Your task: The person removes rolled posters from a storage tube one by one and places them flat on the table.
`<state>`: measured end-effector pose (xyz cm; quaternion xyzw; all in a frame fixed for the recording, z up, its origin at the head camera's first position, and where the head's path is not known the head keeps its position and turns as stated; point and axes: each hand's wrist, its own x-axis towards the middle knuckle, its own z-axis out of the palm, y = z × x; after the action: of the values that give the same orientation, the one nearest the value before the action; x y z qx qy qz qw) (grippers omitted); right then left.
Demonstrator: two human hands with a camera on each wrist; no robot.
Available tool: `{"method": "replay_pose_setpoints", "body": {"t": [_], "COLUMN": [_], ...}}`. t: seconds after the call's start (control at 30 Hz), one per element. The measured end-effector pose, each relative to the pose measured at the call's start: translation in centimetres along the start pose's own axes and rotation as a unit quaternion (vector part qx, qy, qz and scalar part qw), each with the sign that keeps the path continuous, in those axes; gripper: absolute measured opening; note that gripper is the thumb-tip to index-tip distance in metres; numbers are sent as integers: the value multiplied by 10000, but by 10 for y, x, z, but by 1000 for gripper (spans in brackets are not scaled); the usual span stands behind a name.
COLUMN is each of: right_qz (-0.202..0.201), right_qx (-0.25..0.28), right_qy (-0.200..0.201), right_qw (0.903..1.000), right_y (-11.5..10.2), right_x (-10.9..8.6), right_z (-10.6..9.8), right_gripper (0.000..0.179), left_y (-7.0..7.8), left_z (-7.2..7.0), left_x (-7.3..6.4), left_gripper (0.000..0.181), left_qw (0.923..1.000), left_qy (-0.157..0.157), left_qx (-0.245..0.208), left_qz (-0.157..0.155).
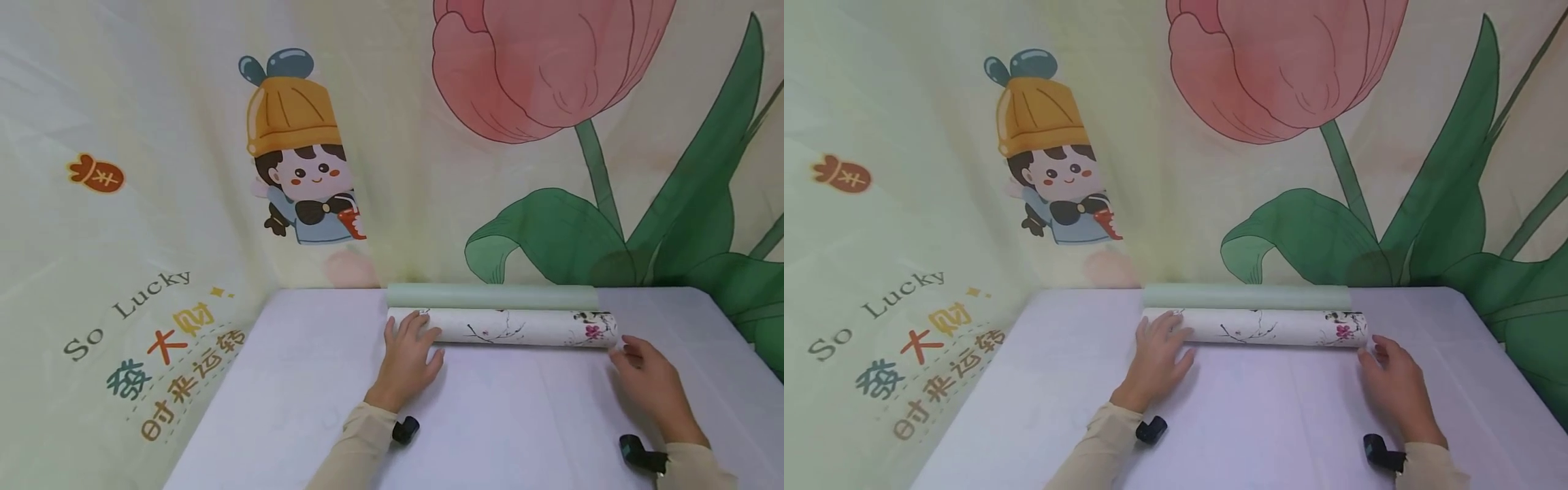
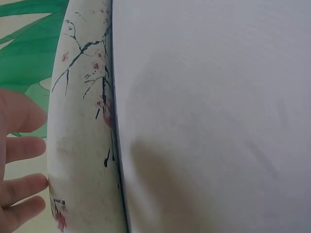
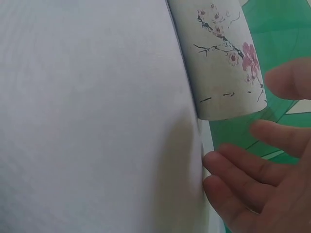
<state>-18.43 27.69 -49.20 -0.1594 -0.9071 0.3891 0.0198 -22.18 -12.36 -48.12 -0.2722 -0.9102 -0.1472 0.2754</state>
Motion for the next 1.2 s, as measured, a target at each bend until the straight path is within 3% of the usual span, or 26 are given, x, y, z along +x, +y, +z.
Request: {"method": "replay_pose_setpoints", "body": {"t": [0.2,0.43,0.63,0.83,1.1,1.2], "right_qz": [7,231,194,187,94,127], "right_qx": [54,310,353,502,549,553], "right_qy": [-126,36,131,167,329,385], "right_qw": [9999,9992,9991,9984,9979,9976], "right_y": [-1,-5,0,4,4,3], "right_x": [1,5,5,4,0,1], "right_z": [-2,3,9,16,19,18], "right_gripper": [75,73,70,70,67,67], "left_y": [5,14,19,25,27,29], "left_z": [8,12,16,20,27,27], "left_x": [10,23,33,36,35,36], "left_gripper": [37,42,41,41,38,39], "left_qw": [9999,9990,9991,9976,9994,9994], "left_qy": [22,-421,-417,-666,-321,-330], "left_qx": [157,-14,49,150,25,28], "left_qz": [39,-151,-61,-95,-143,-140]}}
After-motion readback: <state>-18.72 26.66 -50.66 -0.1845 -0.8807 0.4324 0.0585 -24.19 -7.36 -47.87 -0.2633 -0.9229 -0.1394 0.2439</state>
